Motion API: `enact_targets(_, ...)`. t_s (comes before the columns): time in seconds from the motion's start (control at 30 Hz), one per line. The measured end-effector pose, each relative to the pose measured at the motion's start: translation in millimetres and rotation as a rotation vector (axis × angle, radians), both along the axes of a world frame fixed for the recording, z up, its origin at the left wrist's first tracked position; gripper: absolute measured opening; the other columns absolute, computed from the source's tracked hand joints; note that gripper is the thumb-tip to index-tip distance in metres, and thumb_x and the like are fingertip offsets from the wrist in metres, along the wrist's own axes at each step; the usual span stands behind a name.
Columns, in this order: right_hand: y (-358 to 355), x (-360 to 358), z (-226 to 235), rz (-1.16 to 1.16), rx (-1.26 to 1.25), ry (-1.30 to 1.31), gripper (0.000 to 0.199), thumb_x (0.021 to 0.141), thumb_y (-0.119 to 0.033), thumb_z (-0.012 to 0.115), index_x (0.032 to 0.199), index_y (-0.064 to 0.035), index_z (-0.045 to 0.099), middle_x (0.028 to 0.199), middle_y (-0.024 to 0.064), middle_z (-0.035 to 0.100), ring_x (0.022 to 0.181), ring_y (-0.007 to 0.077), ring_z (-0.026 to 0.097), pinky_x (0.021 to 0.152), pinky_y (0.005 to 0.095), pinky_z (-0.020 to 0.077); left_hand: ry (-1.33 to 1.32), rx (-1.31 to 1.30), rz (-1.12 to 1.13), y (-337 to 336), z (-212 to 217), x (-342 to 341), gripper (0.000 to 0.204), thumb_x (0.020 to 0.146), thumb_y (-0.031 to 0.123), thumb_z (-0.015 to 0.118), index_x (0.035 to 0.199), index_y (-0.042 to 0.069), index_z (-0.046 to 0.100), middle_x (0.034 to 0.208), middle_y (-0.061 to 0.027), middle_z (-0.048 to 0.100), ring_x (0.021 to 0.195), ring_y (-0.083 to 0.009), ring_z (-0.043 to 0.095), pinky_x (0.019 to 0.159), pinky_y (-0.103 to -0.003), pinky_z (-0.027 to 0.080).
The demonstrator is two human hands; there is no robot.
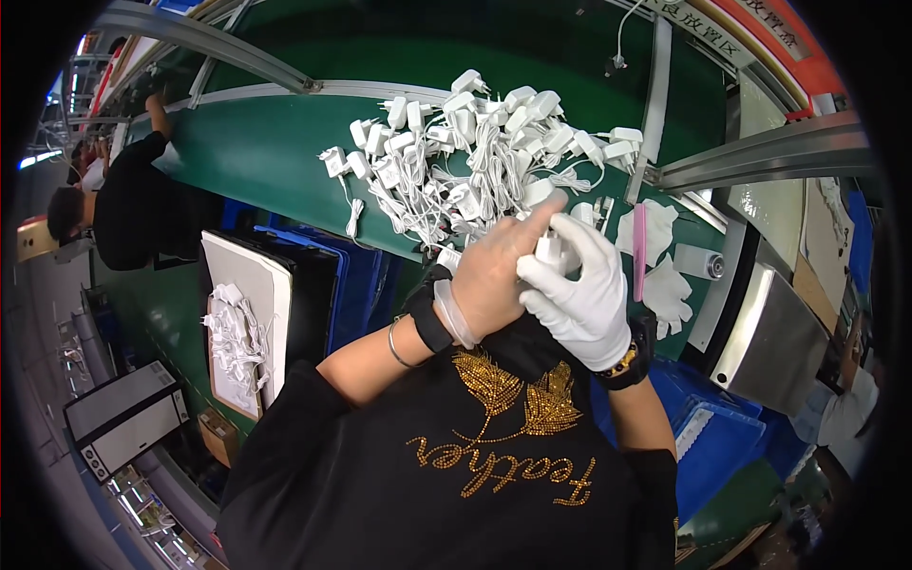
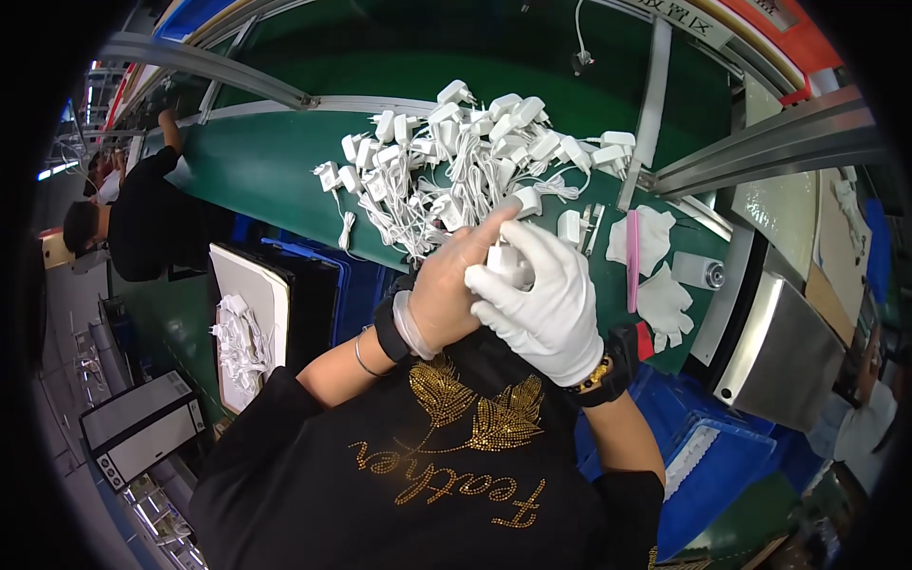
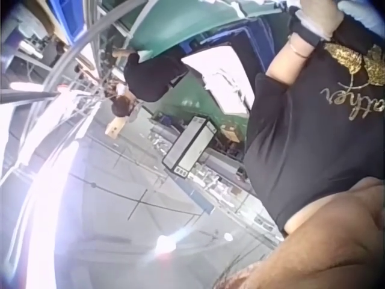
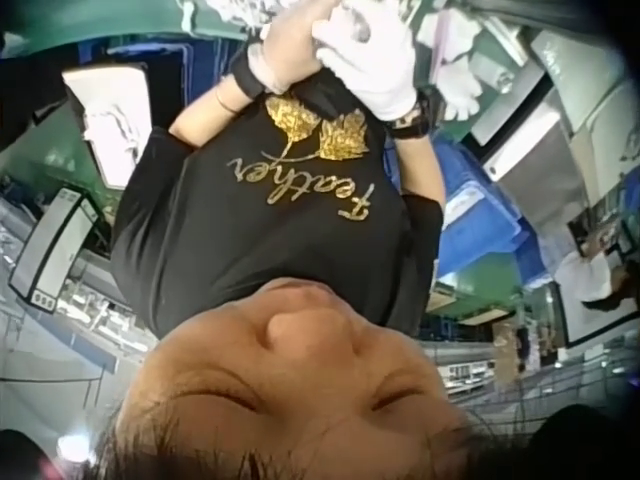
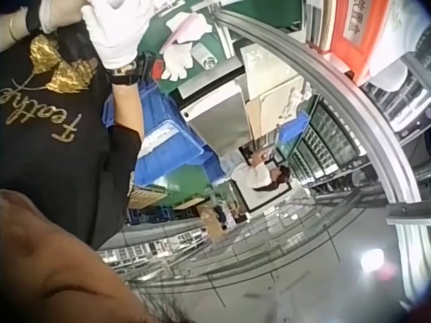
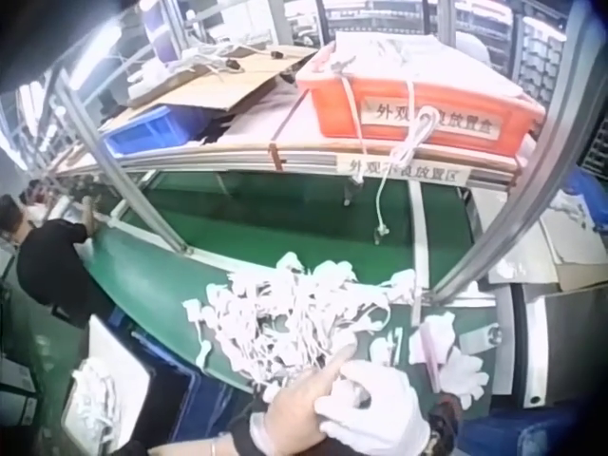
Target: The person picks up power adapters from a pile, wipes their surfaces with a cloth, and places them back onto the table.
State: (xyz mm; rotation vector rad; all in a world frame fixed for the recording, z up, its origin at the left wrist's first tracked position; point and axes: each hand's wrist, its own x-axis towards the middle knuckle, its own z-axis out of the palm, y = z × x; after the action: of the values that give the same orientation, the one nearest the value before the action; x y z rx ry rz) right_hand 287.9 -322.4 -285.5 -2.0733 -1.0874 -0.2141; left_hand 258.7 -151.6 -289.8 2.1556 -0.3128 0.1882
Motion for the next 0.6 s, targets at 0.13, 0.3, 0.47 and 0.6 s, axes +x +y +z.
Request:
enact_targets(0.13, -14.6, 3.3, -4.4, 0.013, -0.055, -0.062, 0.031, 0.086, -0.031, 0.068, 0.110, -0.0115, 0.070, 0.129, 0.0224, 0.052, 0.114, 0.0392, 0.054, 0.092, 0.0455, 0.0450, -0.017, 0.075, -0.021, 2.3, -1.5, 2.5, 0.083, 0.066, -0.007, 0.066, 0.144, 0.006, 0.040, 0.102, -0.0113, 0.064, 0.083, -0.0321, 0.057, 0.069, -0.040, 0.050)
enact_targets(0.3, -50.0, -13.3, -12.3, -0.247, -0.006, 0.126, 0.032, 0.085, -0.027, 0.070, 0.111, -0.0081, 0.068, 0.131, 0.0192, 0.053, 0.111, 0.0342, 0.056, 0.092, 0.0430, 0.0461, 0.009, 0.118, 0.009, 2.5, 3.5, 4.0, 0.083, 0.065, -0.008, 0.066, 0.143, 0.006, 0.041, 0.103, -0.0113, 0.064, 0.083, -0.0326, 0.057, 0.068, -0.040, 0.050)
enact_targets(0.47, -16.6, -17.2, -22.2, -0.411, 0.516, 0.477, 0.049, 0.092, -0.031, 0.065, 0.127, 0.0023, 0.056, 0.130, 0.0164, 0.055, 0.115, 0.0304, 0.055, 0.099, 0.0410, 0.0431, 0.025, 0.032, -0.015, -1.2, 2.1, 7.8, 0.081, 0.067, -0.008, 0.067, 0.143, 0.005, 0.041, 0.104, -0.0150, 0.063, 0.087, -0.0341, 0.058, 0.073, -0.040, 0.051)
enact_targets(0.6, 8.1, -23.4, -34.0, -0.387, 0.631, 0.694, 0.061, 0.095, -0.033, 0.063, 0.138, 0.0056, 0.042, 0.131, 0.0144, 0.055, 0.116, 0.0271, 0.055, 0.103, 0.0383, 0.0413, 0.071, -0.245, 0.003, -12.6, -9.3, 3.9, 0.078, 0.073, -0.004, 0.071, 0.143, 0.005, 0.040, 0.110, -0.0143, 0.062, 0.091, -0.0274, 0.061, 0.078, -0.038, 0.050)
